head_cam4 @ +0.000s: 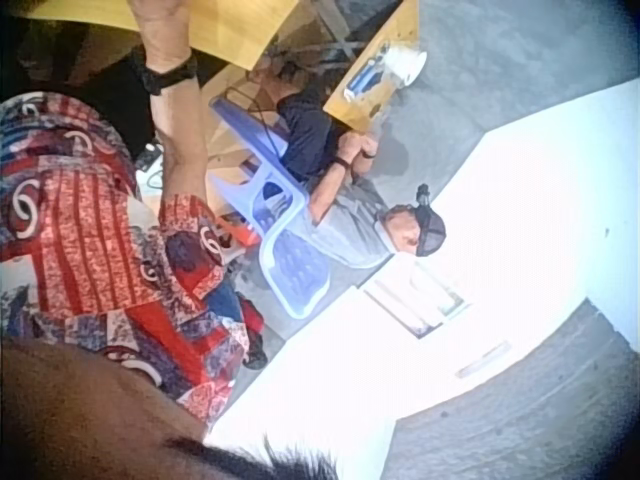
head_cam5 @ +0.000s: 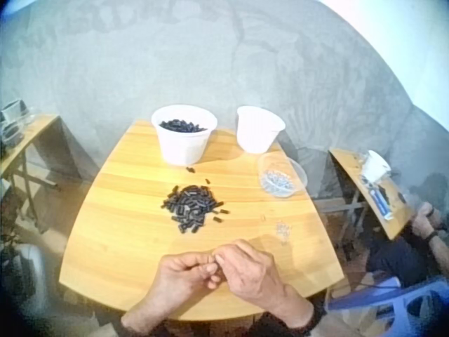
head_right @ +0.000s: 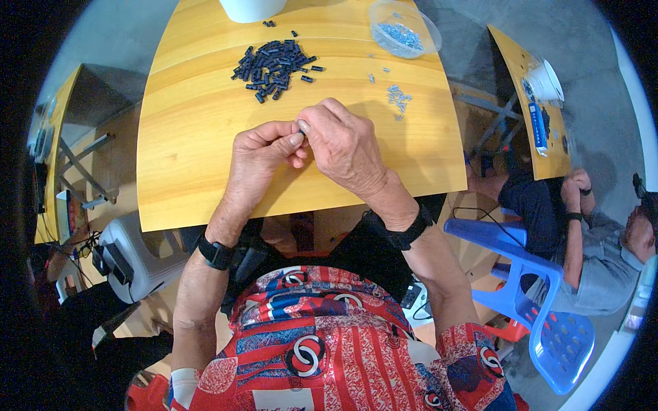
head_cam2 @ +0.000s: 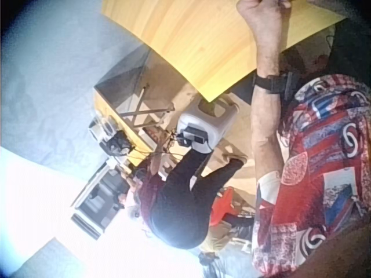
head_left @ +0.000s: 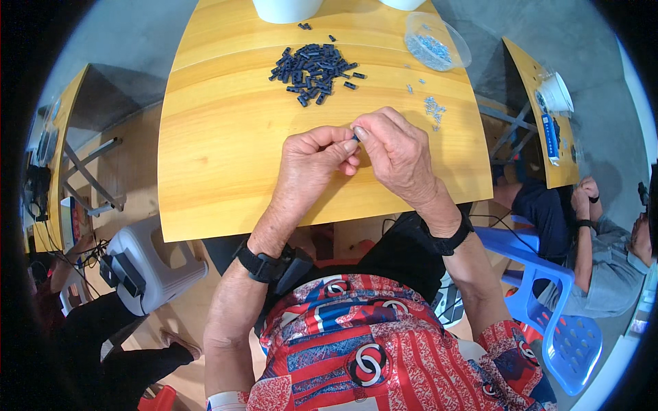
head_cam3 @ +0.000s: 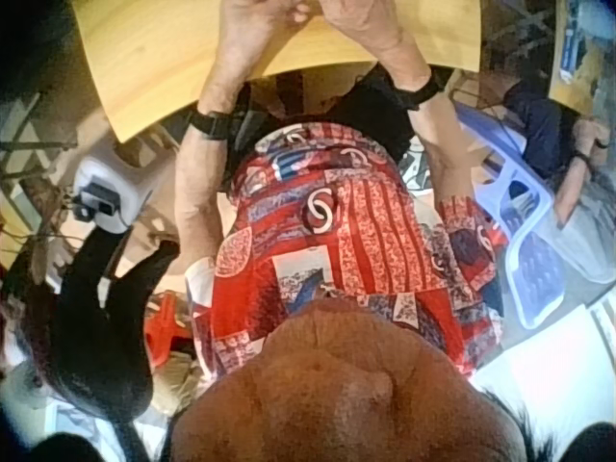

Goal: Assembling small black plastic tubes with metal pins or screws by hand.

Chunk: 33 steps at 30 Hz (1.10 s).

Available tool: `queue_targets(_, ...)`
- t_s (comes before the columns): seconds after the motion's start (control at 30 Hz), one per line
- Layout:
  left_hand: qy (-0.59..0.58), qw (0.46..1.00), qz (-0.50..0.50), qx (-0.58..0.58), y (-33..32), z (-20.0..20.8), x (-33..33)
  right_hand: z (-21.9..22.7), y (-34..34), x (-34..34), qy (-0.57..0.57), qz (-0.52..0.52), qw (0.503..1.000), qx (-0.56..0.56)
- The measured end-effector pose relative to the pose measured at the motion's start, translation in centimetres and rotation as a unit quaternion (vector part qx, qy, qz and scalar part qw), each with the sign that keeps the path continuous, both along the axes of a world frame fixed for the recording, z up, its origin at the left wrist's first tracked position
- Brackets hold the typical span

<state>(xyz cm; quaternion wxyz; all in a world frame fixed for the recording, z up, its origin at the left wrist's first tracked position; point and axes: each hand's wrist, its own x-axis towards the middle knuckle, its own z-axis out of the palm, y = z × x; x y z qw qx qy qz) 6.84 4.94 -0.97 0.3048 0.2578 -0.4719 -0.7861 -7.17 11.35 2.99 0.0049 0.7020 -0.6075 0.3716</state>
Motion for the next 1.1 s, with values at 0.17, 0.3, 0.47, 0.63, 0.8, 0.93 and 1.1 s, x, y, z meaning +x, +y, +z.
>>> queue_targets(0.17,-0.005,1.000,0.000,0.010,0.0,0.3,0.0,-0.3,0.2,-0.1,-0.220,0.002,0.973,0.071)
queue_targets(0.3,-0.006,1.000,-0.001,0.006,-0.1,0.2,0.2,-0.1,0.3,-0.4,-0.282,0.010,0.954,0.100)
queue_targets(0.47,-0.009,1.000,-0.009,-0.003,0.0,0.1,0.1,0.4,0.4,-0.2,-0.304,-0.035,0.942,0.140)
queue_targets(0.63,-0.029,1.000,-0.007,-0.009,0.0,0.3,0.0,0.2,0.3,-0.3,-0.270,-0.039,0.953,0.132)
queue_targets(0.8,-0.019,1.000,-0.019,0.006,-0.2,0.3,0.3,-0.1,0.2,-0.6,-0.284,-0.013,0.951,0.124)
queue_targets(0.93,0.002,0.998,-0.047,0.042,-0.4,0.6,0.5,1.0,0.0,-0.8,-0.221,0.042,0.968,0.107)
queue_targets(1.1,0.004,0.998,-0.042,0.046,-0.5,0.2,0.6,0.4,-0.3,-1.0,-0.219,0.067,0.967,0.110)
